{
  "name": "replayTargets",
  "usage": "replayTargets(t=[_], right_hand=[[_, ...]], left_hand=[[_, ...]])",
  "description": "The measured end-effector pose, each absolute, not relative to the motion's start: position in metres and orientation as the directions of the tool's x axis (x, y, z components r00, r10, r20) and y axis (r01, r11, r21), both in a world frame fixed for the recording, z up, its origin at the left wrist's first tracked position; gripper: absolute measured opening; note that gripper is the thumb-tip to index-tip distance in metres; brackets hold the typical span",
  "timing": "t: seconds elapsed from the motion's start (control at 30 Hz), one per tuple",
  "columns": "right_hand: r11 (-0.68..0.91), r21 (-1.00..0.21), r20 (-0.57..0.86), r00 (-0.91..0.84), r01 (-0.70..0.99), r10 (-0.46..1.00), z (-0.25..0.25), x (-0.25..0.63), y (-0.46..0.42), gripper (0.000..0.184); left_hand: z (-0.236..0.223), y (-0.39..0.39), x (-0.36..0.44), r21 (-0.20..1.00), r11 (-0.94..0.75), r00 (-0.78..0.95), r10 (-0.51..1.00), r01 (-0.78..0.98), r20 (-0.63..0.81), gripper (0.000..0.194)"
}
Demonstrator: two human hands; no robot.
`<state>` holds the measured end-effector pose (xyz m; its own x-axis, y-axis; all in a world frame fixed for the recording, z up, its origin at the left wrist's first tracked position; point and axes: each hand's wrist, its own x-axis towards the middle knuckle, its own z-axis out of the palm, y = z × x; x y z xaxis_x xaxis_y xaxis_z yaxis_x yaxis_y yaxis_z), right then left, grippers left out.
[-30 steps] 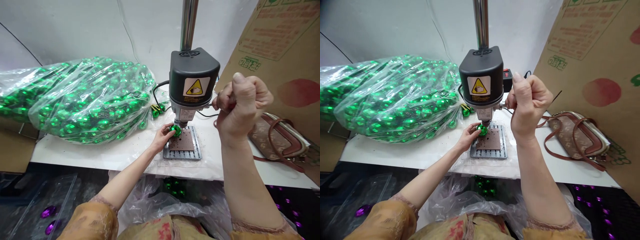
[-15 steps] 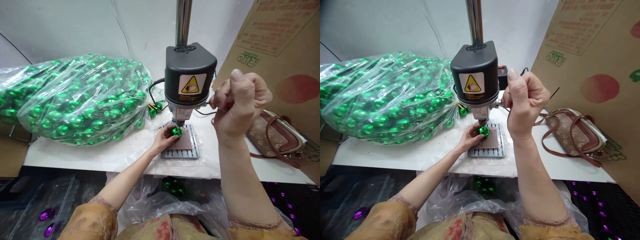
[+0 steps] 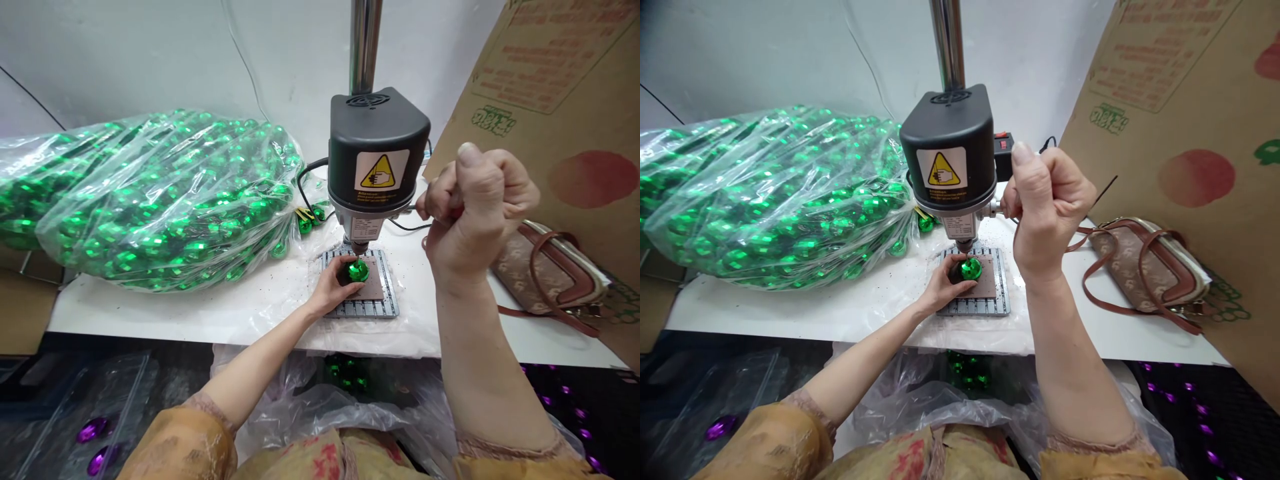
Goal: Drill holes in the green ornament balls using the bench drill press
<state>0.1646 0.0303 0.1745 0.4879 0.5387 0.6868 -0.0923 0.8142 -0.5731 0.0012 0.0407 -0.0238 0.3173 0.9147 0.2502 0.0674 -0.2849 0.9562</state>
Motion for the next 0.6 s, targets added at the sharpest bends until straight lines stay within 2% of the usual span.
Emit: replayTargets(t=[0.2,0.43,0.6], right_hand=[[0.839,-0.538,0.726,0.464,-0.077,0.508,0.170,0.165,0.028,0.043],[0.853,-0.521,0.744,0.483,-0.012,0.461,0.162,0.165,0.026,0.043],[0.853,-0.521,0.744,0.476,-0.025,0.469,0.162,0.164,0.025,0.043]], left_hand=[[-0.027,0.042,0.001,0.963,-0.261,0.291,0.928,0.068,0.231,0.060],[-0.030,0.040,0.001,0.938,-0.312,0.283,0.923,0.152,0.261,0.059],[-0.029,0.039,0.002,0.924,-0.336,0.267,0.921,0.182,0.283,0.058]])
